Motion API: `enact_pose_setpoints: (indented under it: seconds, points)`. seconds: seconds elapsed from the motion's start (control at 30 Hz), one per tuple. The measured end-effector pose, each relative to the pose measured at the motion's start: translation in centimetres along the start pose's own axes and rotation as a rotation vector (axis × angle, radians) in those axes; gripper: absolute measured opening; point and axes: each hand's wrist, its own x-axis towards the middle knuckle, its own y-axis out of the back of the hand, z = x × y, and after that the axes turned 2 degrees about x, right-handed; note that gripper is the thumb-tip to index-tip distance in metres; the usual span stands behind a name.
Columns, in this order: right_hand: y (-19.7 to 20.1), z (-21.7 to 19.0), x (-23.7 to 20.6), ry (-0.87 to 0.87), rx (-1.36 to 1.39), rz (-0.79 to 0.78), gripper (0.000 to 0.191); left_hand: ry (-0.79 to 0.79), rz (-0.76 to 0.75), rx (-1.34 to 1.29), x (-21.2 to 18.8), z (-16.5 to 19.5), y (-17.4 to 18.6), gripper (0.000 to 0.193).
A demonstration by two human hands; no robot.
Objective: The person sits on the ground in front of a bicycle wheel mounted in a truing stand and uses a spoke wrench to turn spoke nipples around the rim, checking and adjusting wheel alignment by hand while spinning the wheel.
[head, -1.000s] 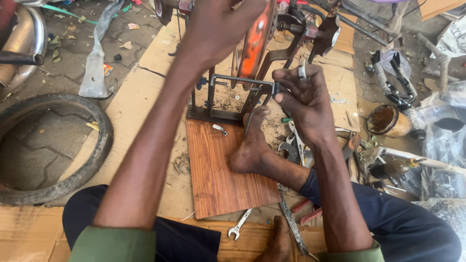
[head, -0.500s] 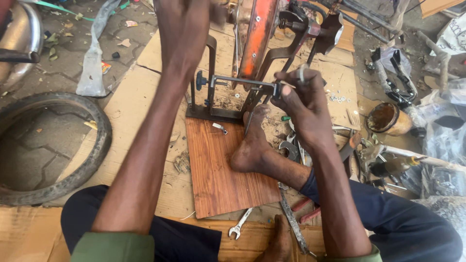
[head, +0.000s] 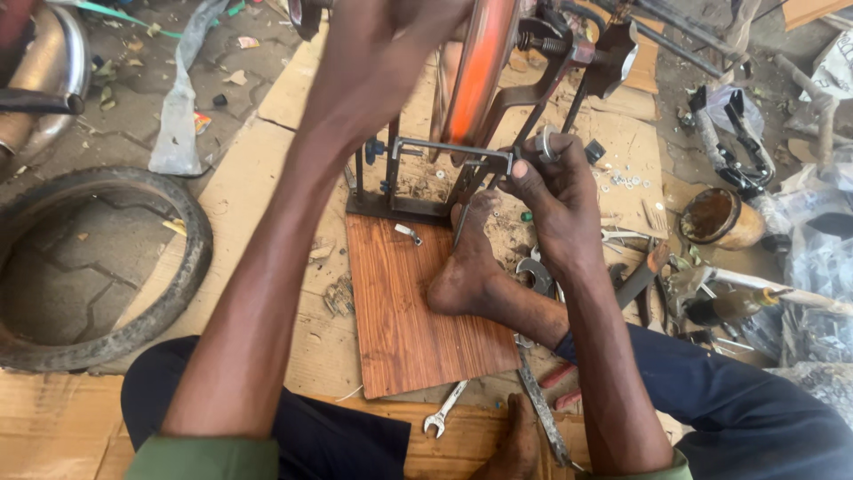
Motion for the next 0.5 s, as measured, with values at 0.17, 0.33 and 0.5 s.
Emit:
enact_pose_setpoints:
  seconds: [0.17, 0.33, 0.5]
  points:
    - [-0.3, -0.2, -0.2, -0.027, -0.026, 0.027, 0.019, 0.675, -0.229, 0.117, -3.3, -0.8, 1.0, 0.081]
    - [-0.6, -0.4, -0.2, -0.029, -0.059, 0.033, 0.019, 0.513, 0.021, 0.095, -3.9, -2.9, 0.8, 0.074]
    - [-0.6, -0.3, -0.1, -0.04, -0.051, 0.037, 0.019, 0.189, -0.036, 0.485, 0.3, -4.7, 0.1, 0.049]
